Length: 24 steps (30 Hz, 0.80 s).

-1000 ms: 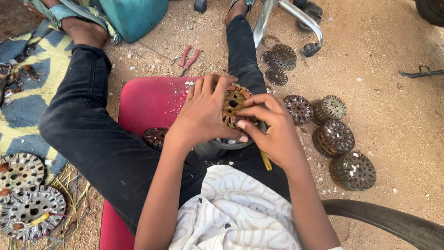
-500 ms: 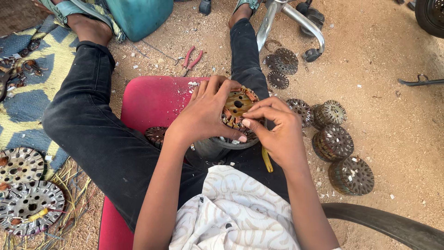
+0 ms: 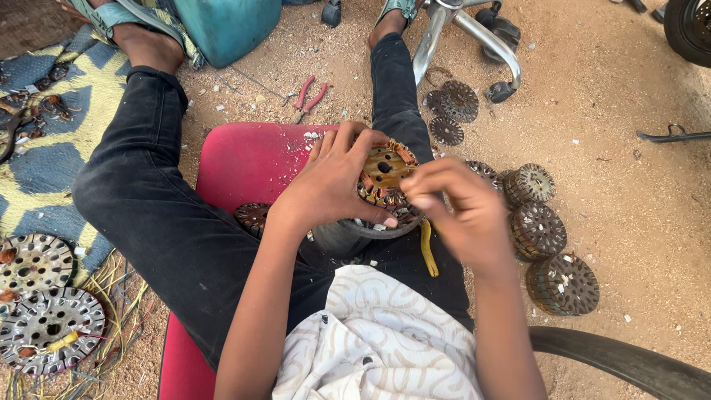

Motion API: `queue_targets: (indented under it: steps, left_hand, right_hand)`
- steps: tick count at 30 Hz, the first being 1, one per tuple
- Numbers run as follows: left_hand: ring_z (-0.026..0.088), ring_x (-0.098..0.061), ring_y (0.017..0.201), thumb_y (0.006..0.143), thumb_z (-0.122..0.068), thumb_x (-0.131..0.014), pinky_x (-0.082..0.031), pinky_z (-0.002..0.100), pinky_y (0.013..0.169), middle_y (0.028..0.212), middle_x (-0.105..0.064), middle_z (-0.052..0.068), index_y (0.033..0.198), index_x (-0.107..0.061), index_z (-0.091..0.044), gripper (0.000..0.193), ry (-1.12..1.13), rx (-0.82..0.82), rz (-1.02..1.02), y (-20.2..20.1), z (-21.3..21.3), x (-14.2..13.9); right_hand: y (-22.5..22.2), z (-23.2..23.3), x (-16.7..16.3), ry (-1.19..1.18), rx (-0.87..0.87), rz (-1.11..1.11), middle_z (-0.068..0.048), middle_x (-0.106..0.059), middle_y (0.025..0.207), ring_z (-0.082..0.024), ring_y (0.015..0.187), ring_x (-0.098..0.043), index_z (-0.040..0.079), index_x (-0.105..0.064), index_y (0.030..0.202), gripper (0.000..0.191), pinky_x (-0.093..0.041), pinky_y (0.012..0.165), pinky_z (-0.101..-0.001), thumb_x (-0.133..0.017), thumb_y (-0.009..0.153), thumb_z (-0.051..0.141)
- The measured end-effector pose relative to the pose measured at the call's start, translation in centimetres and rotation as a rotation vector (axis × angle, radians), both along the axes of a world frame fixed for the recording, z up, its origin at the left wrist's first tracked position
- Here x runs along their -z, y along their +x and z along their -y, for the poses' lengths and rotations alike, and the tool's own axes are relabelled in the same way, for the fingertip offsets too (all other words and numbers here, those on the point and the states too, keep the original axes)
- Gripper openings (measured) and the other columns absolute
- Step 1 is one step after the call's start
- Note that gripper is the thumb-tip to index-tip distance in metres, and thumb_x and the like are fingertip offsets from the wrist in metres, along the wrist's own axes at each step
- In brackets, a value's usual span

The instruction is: The person sits on the ground with a motor stator on their lap and uses pliers to pull copper windings and insulation out of the stator slots, dropping extracted pieces aside. They work around the stator repeatedly, turning it to reach different slots, with other dismantled stator parts scattered on the ground nearby.

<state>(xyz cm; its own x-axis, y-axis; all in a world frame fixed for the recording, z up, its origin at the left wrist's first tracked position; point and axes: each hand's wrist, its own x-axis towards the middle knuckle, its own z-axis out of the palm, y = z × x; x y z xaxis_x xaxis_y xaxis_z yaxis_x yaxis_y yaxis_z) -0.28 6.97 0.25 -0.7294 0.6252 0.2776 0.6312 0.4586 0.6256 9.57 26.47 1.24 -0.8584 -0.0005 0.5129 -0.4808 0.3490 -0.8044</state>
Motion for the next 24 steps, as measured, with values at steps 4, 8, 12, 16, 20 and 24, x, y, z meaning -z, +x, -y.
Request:
queue_targets:
  steps: [4, 8, 12, 16, 20, 24]
  left_hand:
    - [0.039, -0.033, 0.137, 0.052, -0.049, -0.097, -0.028, 0.054, 0.111, 0.147, -0.041, 0.014, 0.124, -0.063, -0.016, 0.086, 0.079, 0.068, -0.074, 0.2, 0.4, -0.1]
    - [0.035, -0.036, 0.137, 0.077, -0.043, -0.089, -0.027, 0.055, 0.114, 0.148, -0.046, 0.011, 0.104, -0.077, -0.015, 0.04, 0.139, 0.111, -0.103, 0.5, 0.6, -0.3]
    - [0.033, -0.039, 0.137, 0.081, -0.029, -0.083, -0.03, 0.054, 0.114, 0.14, -0.056, 0.005, 0.093, -0.078, -0.013, 0.021, 0.184, 0.119, -0.15, 1.3, 0.6, -0.5]
    - [0.028, -0.045, 0.133, 0.078, -0.022, -0.081, -0.033, 0.056, 0.11, 0.128, -0.062, 0.0, 0.088, -0.078, -0.013, 0.014, 0.136, 0.067, -0.2, 1.8, 0.2, -0.9]
    - [0.028, -0.05, 0.127, 0.073, -0.019, -0.082, -0.038, 0.056, 0.099, 0.121, -0.063, -0.003, 0.082, -0.077, -0.012, 0.012, 0.104, -0.003, -0.216, 2.3, -0.1, -1.3]
    - [0.025, -0.054, 0.119, 0.072, -0.017, -0.083, -0.038, 0.056, 0.105, 0.115, -0.063, -0.004, 0.076, -0.074, -0.012, 0.011, 0.167, -0.077, -0.188, 3.0, -0.7, -1.3]
  right_hand:
    - [-2.3, -2.3, 1.2, -0.857, 0.075, 0.01, -0.016, -0.071, 0.106, -0.026, 0.091, -0.071, 0.006, -0.06, 0.109, 0.016, -0.059, 0.079, -0.0353, -0.068, 0.097, 0.013]
    - [-3.0, -3.5, 3.5, -0.473, 0.492, 0.044, -0.012, -0.059, 0.13, -0.017, 0.107, -0.064, 0.008, -0.039, 0.143, 0.061, -0.058, 0.092, -0.0299, -0.075, 0.093, 0.008]
    - [-2.1, -3.4, 4.4, -0.407, 0.422, -0.035, -0.013, -0.053, 0.134, -0.017, 0.107, -0.063, 0.009, -0.04, 0.144, 0.057, -0.057, 0.087, -0.0299, -0.075, 0.098, 0.01]
    - [-1.2, -2.4, 3.0, -0.125, 0.36, 0.084, -0.009, -0.066, 0.123, -0.015, 0.106, -0.066, 0.003, -0.061, 0.131, 0.034, -0.055, 0.092, -0.0278, -0.073, 0.099, 0.011]
    - [-0.1, -0.9, 2.2, 0.326, 0.229, -0.013, -0.011, -0.069, 0.116, -0.019, 0.109, -0.067, 0.001, -0.073, 0.111, 0.018, -0.054, 0.094, -0.0326, -0.075, 0.094, 0.009]
    - [0.9, -1.1, 2.9, 0.436, 0.42, 0.122, -0.016, -0.066, 0.11, -0.028, 0.104, -0.069, -0.002, -0.064, 0.114, 0.029, -0.055, 0.087, -0.0388, -0.071, 0.096, 0.021]
